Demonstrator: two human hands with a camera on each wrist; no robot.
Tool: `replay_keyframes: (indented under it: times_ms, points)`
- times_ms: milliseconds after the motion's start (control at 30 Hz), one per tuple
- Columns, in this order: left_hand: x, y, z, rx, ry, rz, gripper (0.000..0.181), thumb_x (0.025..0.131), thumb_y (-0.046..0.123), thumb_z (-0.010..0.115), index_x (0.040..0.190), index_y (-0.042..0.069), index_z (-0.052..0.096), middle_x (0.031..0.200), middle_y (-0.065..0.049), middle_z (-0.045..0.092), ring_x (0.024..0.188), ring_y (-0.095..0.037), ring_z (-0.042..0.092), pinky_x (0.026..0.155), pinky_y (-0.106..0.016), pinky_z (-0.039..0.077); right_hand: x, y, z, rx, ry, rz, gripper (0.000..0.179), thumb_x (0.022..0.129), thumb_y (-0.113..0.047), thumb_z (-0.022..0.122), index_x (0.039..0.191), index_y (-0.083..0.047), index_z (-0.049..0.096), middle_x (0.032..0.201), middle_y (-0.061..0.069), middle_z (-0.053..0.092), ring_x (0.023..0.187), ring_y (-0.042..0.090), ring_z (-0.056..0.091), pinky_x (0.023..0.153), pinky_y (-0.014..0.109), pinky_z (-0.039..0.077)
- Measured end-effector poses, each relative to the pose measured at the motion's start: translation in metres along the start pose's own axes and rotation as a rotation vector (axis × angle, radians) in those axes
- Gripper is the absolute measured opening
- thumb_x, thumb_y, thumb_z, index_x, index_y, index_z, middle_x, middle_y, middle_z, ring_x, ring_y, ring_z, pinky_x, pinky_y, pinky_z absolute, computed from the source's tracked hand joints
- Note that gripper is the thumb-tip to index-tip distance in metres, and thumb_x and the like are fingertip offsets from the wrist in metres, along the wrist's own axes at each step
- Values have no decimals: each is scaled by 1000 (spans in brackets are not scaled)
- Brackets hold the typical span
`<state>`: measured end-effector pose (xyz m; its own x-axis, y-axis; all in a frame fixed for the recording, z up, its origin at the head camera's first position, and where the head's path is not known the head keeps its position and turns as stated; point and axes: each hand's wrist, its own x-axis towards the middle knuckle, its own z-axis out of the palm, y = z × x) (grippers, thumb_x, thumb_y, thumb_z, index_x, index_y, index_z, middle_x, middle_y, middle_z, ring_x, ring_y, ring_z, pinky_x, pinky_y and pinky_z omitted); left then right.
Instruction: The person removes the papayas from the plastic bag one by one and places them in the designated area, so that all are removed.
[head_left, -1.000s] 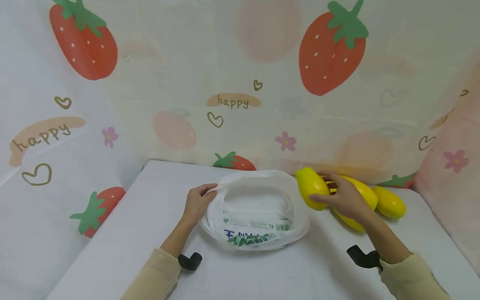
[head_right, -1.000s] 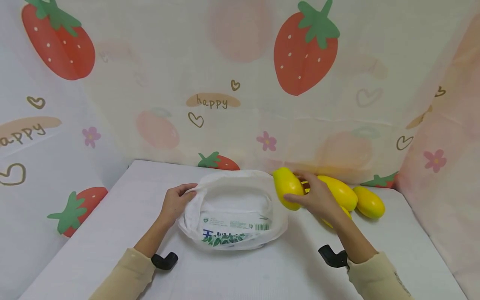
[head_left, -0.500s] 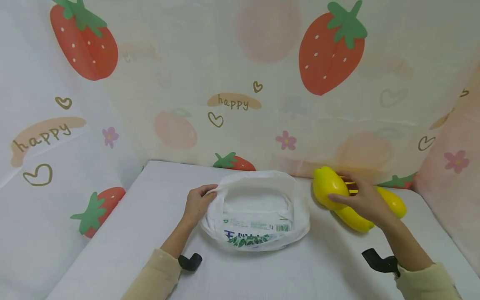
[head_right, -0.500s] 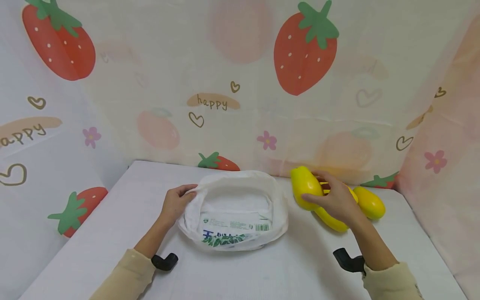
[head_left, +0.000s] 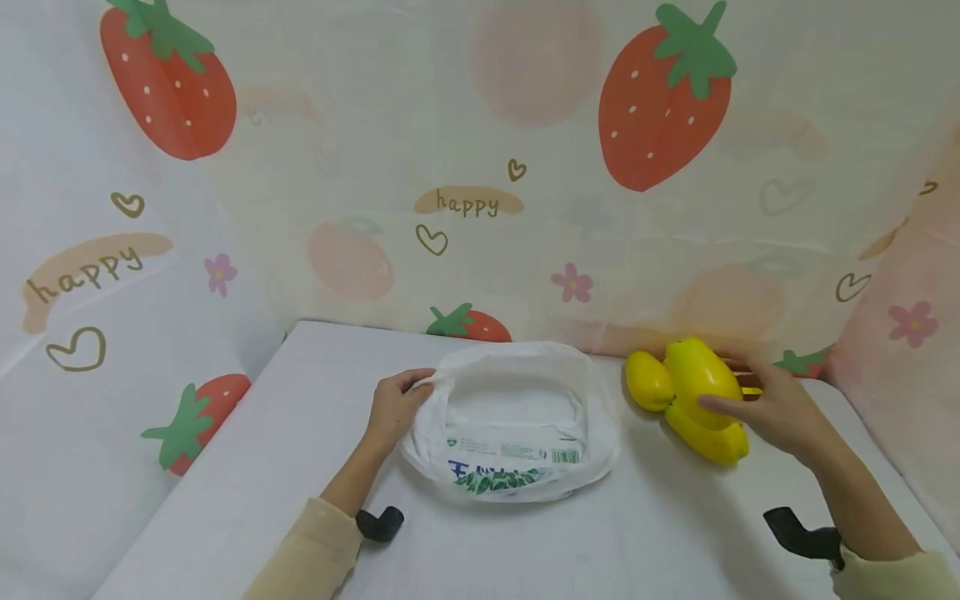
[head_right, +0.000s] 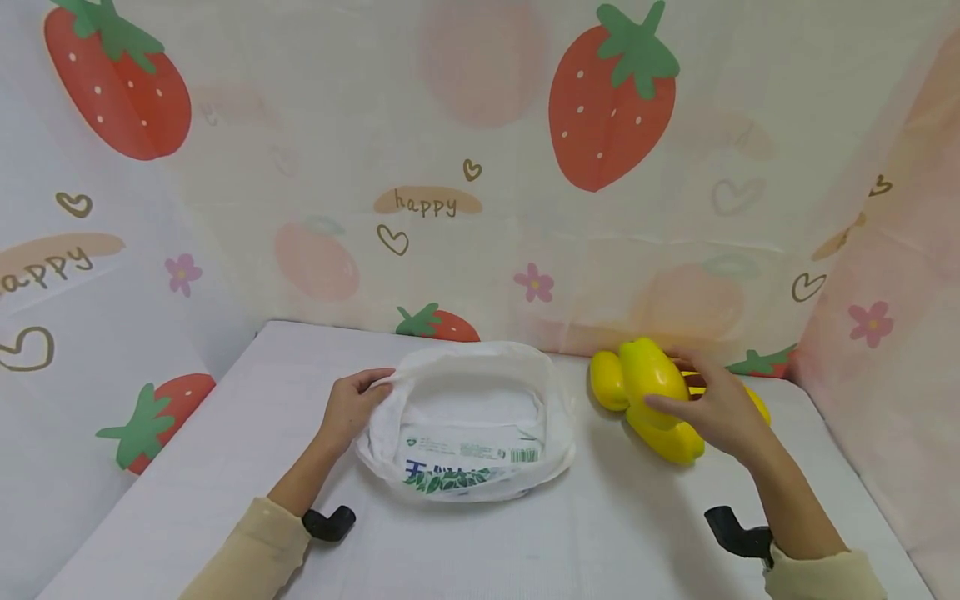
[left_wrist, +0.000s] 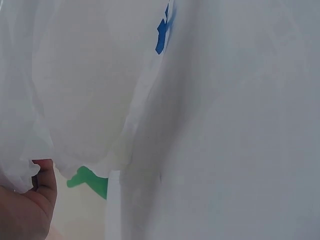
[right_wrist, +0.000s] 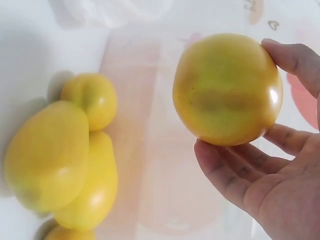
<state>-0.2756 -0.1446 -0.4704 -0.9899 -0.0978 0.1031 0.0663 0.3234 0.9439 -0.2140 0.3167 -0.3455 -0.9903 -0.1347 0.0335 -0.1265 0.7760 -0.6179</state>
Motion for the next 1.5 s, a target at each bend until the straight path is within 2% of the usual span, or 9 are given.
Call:
replay_keyframes:
  times_ms: [167, 400, 567, 767, 1000, 1500]
  points:
    - [2, -1, -1, -1, -5, 6, 27, 93, 9, 60, 118, 5, 68, 123, -15, 68, 113, -28, 65, 97, -39, 55, -3, 10, -8, -38, 17, 24, 85, 88, -48, 67, 150, -4, 29, 146, 29, 39, 123, 50, 45, 94, 67, 47]
    - [2, 0, -2, 1, -2, 14, 26, 93, 9, 61, 118, 4, 68, 123, -16, 68, 113, -28, 65, 97, -39, 55, -11, 21, -20, -39, 68, -7, 78, 89, -39, 69, 149, -5, 33, 142, 32, 43, 119, 52, 48, 91, 67, 48]
    - [2, 1, -2, 4, 3, 14, 26, 93, 8, 61, 118, 4, 68, 122, -16, 68, 112, -29, 65, 95, -36, 55, -14, 26, -21, -42, 71, 0, 77, 90, -37, 68, 149, -2, 33, 141, 34, 42, 117, 52, 49, 86, 62, 53]
    - [3, -1, -1, 17, 6, 3, 27, 93, 9, 61, 118, 5, 68, 123, -16, 68, 114, -29, 65, 97, -37, 55, -17, 34, -22, -55, 87, 2, 74, 90, -35, 68, 145, 3, 35, 138, 34, 43, 115, 53, 49, 84, 63, 54]
    - [2, 0, -1, 10, 5, -13, 27, 93, 10, 61, 119, 5, 68, 125, -16, 67, 116, -29, 64, 99, -41, 54, -19, 46, -22, -69, 82, 48, 76, 91, -36, 67, 145, 5, 34, 139, 36, 41, 114, 53, 48, 85, 63, 53]
    - [0, 1, -1, 4, 2, -21, 28, 94, 10, 60, 120, 5, 67, 127, -15, 66, 117, -29, 63, 100, -42, 53, -26, 77, -18, -122, 112, 137, 80, 90, -40, 68, 145, 6, 32, 134, 40, 41, 109, 56, 47, 76, 61, 56]
